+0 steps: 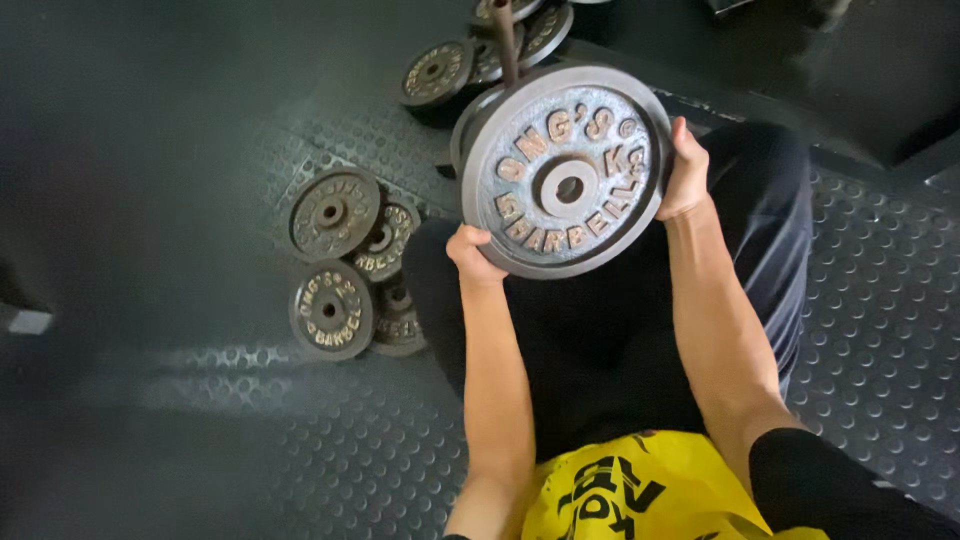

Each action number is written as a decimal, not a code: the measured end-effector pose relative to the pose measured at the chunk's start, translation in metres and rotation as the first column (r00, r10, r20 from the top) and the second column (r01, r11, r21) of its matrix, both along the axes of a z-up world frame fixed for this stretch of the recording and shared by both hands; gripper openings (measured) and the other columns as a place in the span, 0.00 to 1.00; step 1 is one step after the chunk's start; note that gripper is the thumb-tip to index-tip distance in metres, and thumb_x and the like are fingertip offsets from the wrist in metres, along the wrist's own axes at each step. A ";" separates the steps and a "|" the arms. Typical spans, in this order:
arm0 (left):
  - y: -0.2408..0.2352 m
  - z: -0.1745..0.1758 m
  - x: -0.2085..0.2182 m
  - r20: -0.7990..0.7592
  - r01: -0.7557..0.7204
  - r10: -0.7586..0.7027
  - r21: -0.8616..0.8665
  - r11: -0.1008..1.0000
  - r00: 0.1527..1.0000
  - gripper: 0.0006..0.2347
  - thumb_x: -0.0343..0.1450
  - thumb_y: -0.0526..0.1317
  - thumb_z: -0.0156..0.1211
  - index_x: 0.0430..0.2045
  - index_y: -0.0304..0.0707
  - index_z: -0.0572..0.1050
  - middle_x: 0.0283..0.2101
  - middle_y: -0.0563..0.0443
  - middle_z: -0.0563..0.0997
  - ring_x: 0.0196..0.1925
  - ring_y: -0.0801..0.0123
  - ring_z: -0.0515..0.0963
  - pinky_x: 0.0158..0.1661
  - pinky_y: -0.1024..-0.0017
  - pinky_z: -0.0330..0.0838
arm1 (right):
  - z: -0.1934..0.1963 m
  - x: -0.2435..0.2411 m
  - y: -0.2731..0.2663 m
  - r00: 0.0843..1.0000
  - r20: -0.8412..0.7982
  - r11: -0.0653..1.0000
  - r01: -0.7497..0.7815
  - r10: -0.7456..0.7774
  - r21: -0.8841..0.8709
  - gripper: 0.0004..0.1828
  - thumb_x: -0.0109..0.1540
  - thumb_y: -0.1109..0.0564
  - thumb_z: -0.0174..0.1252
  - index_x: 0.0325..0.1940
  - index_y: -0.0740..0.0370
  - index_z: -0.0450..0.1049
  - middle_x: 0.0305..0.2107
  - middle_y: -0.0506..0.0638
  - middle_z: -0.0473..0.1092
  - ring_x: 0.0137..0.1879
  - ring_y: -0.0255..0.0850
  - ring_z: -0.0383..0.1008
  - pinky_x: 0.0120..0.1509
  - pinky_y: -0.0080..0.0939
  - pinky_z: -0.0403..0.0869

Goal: The person sits on the gym floor and holds a weight plate, then slides it onto a barbell. They adjust the plate's position on the bar to ensure it is seated correctly.

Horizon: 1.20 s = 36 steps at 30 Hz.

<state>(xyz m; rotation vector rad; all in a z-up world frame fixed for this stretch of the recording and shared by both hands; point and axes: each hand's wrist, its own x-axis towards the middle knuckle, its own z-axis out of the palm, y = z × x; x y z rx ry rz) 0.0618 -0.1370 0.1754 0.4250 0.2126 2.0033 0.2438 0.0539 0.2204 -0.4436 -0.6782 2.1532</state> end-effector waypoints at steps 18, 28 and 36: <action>0.080 -0.098 -0.042 -0.089 -0.259 0.275 -0.683 0.683 0.957 0.33 0.58 0.31 0.55 0.63 0.46 0.79 0.60 0.38 0.83 0.56 0.51 0.81 0.53 0.52 0.76 | -0.081 -0.043 0.098 0.917 0.389 0.964 0.016 0.091 -0.265 0.38 0.55 0.41 0.76 0.63 0.61 0.74 0.53 0.63 0.74 0.58 0.58 0.80 0.61 0.67 0.81; 0.112 -0.128 -0.049 0.076 -0.131 0.464 -0.908 0.398 0.882 0.23 0.58 0.31 0.60 0.49 0.39 0.84 0.46 0.37 0.86 0.41 0.43 0.81 0.42 0.53 0.75 | -0.107 -0.026 0.133 0.959 0.254 0.874 0.011 0.129 -0.486 0.26 0.59 0.40 0.70 0.50 0.63 0.81 0.43 0.64 0.79 0.46 0.60 0.84 0.50 0.65 0.84; 0.097 -0.184 -0.062 0.082 -0.051 0.256 -0.879 0.473 0.963 0.24 0.64 0.35 0.62 0.58 0.36 0.79 0.49 0.35 0.86 0.41 0.48 0.83 0.39 0.55 0.75 | -0.105 -0.033 0.143 0.969 0.199 0.848 -0.023 0.150 -0.529 0.29 0.64 0.35 0.59 0.45 0.66 0.80 0.35 0.63 0.78 0.40 0.60 0.85 0.48 0.60 0.85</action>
